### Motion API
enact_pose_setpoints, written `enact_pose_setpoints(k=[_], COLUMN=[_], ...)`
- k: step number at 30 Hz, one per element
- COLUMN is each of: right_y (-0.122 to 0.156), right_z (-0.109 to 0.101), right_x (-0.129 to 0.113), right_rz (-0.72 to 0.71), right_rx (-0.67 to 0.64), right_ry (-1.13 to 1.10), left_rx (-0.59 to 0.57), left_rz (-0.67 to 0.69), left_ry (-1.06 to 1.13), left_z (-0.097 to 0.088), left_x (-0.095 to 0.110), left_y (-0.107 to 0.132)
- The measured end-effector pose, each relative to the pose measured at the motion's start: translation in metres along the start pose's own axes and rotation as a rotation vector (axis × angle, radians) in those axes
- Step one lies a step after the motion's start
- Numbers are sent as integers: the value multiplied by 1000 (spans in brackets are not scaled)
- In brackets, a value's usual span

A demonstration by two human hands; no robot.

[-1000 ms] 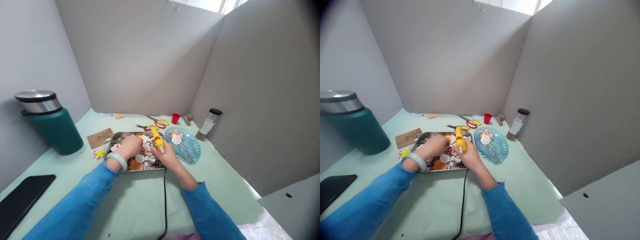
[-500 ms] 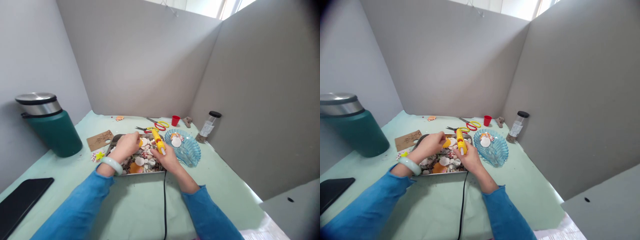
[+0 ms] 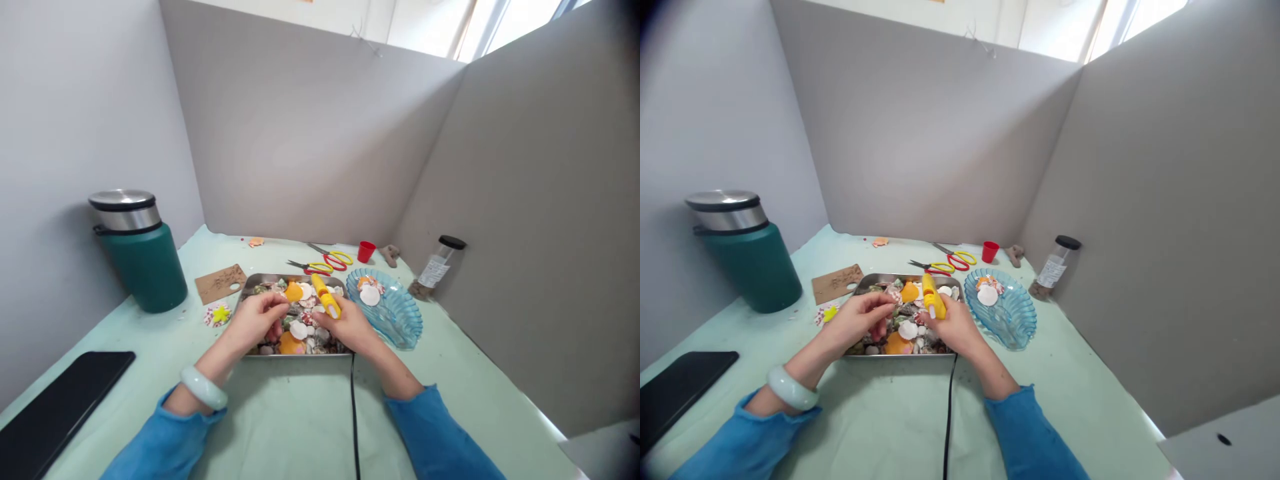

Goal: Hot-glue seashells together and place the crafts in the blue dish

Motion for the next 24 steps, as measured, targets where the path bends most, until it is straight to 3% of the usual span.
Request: enact_pose_setpoints(k=[6, 9, 11, 15, 18, 24], right_y=[0, 3, 4, 0, -5, -3], right_z=[4, -3, -10, -18, 0, 9], right_x=[-15, -22, -31, -51, -56, -44], right_rz=[7, 13, -9, -107, -224, -225], right_rx=[-127, -175, -165, 62, 33, 86], right_ry=[617, 727, 736, 578, 327, 271], left_rx=[46, 112, 140, 159, 154, 204], left_rz=[-66, -62, -41, -5, 4, 25], left_ry=[245, 292, 304, 309, 333, 329], left_z=[-6, -8, -7, -5, -5, -10], left_x=[-5, -4, -2, 0, 1, -3], left_y=[4, 5, 6, 6, 6, 4])
Point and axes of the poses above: each hand's wrist, its own y-axis away from the middle knuckle, its own z-axis out of the palm, x = y × z, the point moved 5 cm from there along -y, towards the middle knuckle, and after that the axes turned 1 degree about -x, right-handed, at the moved point
